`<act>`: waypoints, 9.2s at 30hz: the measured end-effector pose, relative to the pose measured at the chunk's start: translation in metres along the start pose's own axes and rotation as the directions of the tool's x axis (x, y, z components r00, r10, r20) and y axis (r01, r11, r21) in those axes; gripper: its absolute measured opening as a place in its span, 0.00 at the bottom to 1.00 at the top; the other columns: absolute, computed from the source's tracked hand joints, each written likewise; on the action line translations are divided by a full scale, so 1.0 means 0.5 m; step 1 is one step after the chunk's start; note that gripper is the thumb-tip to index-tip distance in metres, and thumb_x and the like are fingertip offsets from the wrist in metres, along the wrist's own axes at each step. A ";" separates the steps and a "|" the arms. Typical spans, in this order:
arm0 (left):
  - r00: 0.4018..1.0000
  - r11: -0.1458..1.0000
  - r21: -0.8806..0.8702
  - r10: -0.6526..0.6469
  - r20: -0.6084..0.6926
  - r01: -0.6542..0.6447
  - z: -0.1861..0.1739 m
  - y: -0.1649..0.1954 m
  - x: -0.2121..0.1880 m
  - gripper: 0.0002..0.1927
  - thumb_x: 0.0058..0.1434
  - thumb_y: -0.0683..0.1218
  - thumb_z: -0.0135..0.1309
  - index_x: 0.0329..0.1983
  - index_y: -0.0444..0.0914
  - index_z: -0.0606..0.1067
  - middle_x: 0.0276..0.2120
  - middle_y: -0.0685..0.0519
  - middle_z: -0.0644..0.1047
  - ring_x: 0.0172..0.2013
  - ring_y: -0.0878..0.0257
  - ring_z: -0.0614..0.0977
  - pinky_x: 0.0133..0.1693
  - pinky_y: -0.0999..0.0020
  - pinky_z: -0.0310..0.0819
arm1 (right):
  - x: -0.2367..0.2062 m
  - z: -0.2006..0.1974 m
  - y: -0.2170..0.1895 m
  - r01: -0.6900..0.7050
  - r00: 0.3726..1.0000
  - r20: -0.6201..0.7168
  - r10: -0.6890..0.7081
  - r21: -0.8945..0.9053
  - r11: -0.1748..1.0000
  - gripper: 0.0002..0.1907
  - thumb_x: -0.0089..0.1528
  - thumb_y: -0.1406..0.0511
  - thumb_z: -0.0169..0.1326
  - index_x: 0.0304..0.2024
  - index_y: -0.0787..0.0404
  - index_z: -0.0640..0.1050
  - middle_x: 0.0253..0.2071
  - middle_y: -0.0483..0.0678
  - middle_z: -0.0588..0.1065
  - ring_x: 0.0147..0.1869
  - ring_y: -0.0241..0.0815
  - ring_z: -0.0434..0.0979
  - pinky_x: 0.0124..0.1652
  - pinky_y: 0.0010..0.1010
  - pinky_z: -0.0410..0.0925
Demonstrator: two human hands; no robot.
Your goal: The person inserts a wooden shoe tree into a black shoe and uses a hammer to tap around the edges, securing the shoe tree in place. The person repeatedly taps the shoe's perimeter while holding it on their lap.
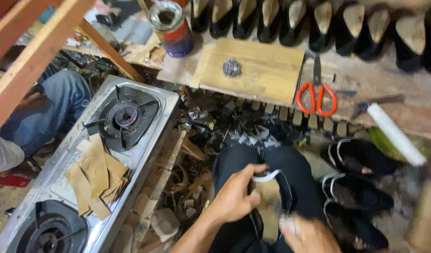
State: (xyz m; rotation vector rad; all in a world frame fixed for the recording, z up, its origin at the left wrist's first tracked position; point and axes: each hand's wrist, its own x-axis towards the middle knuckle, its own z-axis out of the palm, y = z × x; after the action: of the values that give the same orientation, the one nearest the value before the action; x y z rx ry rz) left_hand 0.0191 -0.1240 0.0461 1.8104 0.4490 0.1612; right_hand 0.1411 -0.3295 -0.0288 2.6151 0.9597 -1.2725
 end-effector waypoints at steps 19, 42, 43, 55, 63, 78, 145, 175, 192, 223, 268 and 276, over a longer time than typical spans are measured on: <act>0.932 0.642 -0.708 0.029 -0.361 -0.294 -0.002 -0.020 -0.034 0.32 0.64 0.43 0.56 0.72 0.38 0.63 0.59 0.50 0.75 0.57 0.62 0.76 0.59 0.64 0.69 | -0.002 0.015 0.114 0.132 0.971 -0.239 0.022 0.608 0.783 0.26 0.49 0.65 0.66 0.49 0.66 0.81 0.40 0.55 0.85 0.44 0.44 0.86 0.49 0.35 0.75; 0.861 0.227 -0.948 -0.410 -0.301 -0.223 0.145 -0.108 -0.086 0.19 0.67 0.50 0.49 0.60 0.41 0.68 0.50 0.47 0.79 0.45 0.56 0.85 0.41 0.56 0.85 | -0.136 -0.041 -0.034 0.713 0.383 -0.869 -0.314 0.062 0.699 0.23 0.49 0.68 0.68 0.45 0.72 0.81 0.46 0.60 0.82 0.53 0.52 0.84 0.50 0.37 0.76; 0.858 0.230 -0.947 -0.413 -0.305 -0.226 0.147 -0.107 -0.087 0.19 0.67 0.50 0.49 0.60 0.41 0.68 0.49 0.47 0.79 0.45 0.56 0.85 0.40 0.57 0.85 | -0.135 -0.036 -0.034 0.724 0.332 -0.888 -0.318 0.024 0.689 0.22 0.49 0.68 0.68 0.44 0.72 0.81 0.45 0.60 0.82 0.51 0.52 0.85 0.49 0.37 0.77; 0.860 0.312 -0.942 -0.439 -0.259 -0.125 0.123 -0.144 -0.127 0.23 0.66 0.49 0.50 0.64 0.42 0.67 0.50 0.52 0.80 0.45 0.61 0.84 0.39 0.63 0.83 | -0.067 0.057 0.046 0.918 0.188 -0.819 -0.542 -0.049 0.394 0.30 0.50 0.64 0.68 0.52 0.70 0.75 0.51 0.59 0.79 0.57 0.51 0.81 0.57 0.39 0.73; 0.995 0.407 -0.913 -0.103 -0.001 0.041 0.164 -0.159 -0.202 0.38 0.62 0.45 0.58 0.73 0.31 0.58 0.57 0.44 0.77 0.57 0.58 0.79 0.62 0.58 0.69 | -0.015 0.128 0.128 0.118 0.987 -0.098 -0.126 0.980 0.158 0.24 0.60 0.69 0.57 0.60 0.68 0.77 0.55 0.62 0.80 0.60 0.48 0.82 0.60 0.36 0.69; 0.904 0.593 -0.780 -0.194 -0.380 -0.200 0.215 -0.241 -0.224 0.03 0.58 0.35 0.62 0.33 0.28 0.79 0.37 0.42 0.84 0.39 0.60 0.84 0.47 0.61 0.77 | -0.021 0.137 0.162 0.310 0.939 -0.304 -0.158 0.951 0.015 0.07 0.56 0.78 0.63 0.36 0.77 0.78 0.38 0.60 0.81 0.37 0.42 0.77 0.36 0.37 0.67; 0.813 0.503 0.767 0.581 0.041 -0.399 0.178 -0.054 0.015 0.26 0.50 0.54 0.68 0.46 0.32 0.77 0.59 0.35 0.73 0.60 0.41 0.74 0.60 0.49 0.66 | -0.006 -0.240 0.058 0.025 0.994 0.081 -0.067 0.439 0.898 0.13 0.66 0.61 0.49 0.39 0.66 0.77 0.23 0.52 0.79 0.23 0.48 0.79 0.27 0.41 0.73; 0.765 0.358 0.782 0.605 0.222 -0.511 0.173 -0.067 0.029 0.23 0.60 0.56 0.60 0.45 0.32 0.79 0.59 0.42 0.75 0.59 0.38 0.74 0.60 0.49 0.68 | -0.067 -0.090 0.079 0.372 0.767 -0.636 -0.083 0.337 0.865 0.13 0.67 0.60 0.47 0.45 0.62 0.78 0.23 0.46 0.75 0.18 0.36 0.75 0.22 0.27 0.69; 0.760 0.426 0.749 0.632 0.155 -0.507 0.176 -0.072 0.034 0.19 0.56 0.54 0.63 0.42 0.36 0.78 0.54 0.43 0.75 0.59 0.40 0.74 0.61 0.50 0.68 | -0.061 -0.047 0.072 0.757 0.458 -0.854 0.247 0.521 0.394 0.18 0.70 0.56 0.47 0.41 0.65 0.78 0.23 0.44 0.75 0.21 0.34 0.76 0.24 0.28 0.69; 0.880 0.999 -0.011 0.030 -0.475 -0.039 0.037 -0.122 -0.097 0.22 0.55 0.43 0.65 0.53 0.31 0.78 0.49 0.42 0.83 0.50 0.57 0.85 0.52 0.66 0.75 | -0.024 0.077 -0.030 0.359 0.930 -0.227 -0.289 0.729 0.582 0.14 0.64 0.62 0.52 0.46 0.63 0.80 0.29 0.49 0.83 0.31 0.38 0.83 0.34 0.31 0.73; 0.924 0.949 0.315 0.119 -0.364 0.002 -0.008 -0.090 -0.064 0.16 0.67 0.50 0.54 0.55 0.41 0.77 0.38 0.44 0.79 0.36 0.43 0.81 0.38 0.51 0.75 | -0.047 -0.037 -0.101 0.477 0.818 -0.395 -0.420 0.055 0.877 0.11 0.64 0.59 0.52 0.44 0.57 0.76 0.27 0.55 0.80 0.34 0.57 0.82 0.34 0.49 0.73; 0.985 0.945 0.328 0.062 -0.163 -0.005 -0.030 -0.102 -0.058 0.25 0.68 0.46 0.48 0.68 0.37 0.67 0.40 0.41 0.76 0.38 0.41 0.80 0.41 0.50 0.73 | -0.030 -0.032 -0.142 0.668 0.533 -0.672 -0.514 -0.039 0.743 0.07 0.61 0.66 0.58 0.38 0.64 0.77 0.27 0.56 0.79 0.29 0.58 0.80 0.28 0.42 0.71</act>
State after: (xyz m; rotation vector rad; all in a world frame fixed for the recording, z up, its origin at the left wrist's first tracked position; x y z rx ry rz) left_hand -0.0235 -0.1102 0.0055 2.1406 0.5938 0.2811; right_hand 0.1051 -0.2748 0.0061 3.0993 2.1005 -0.4621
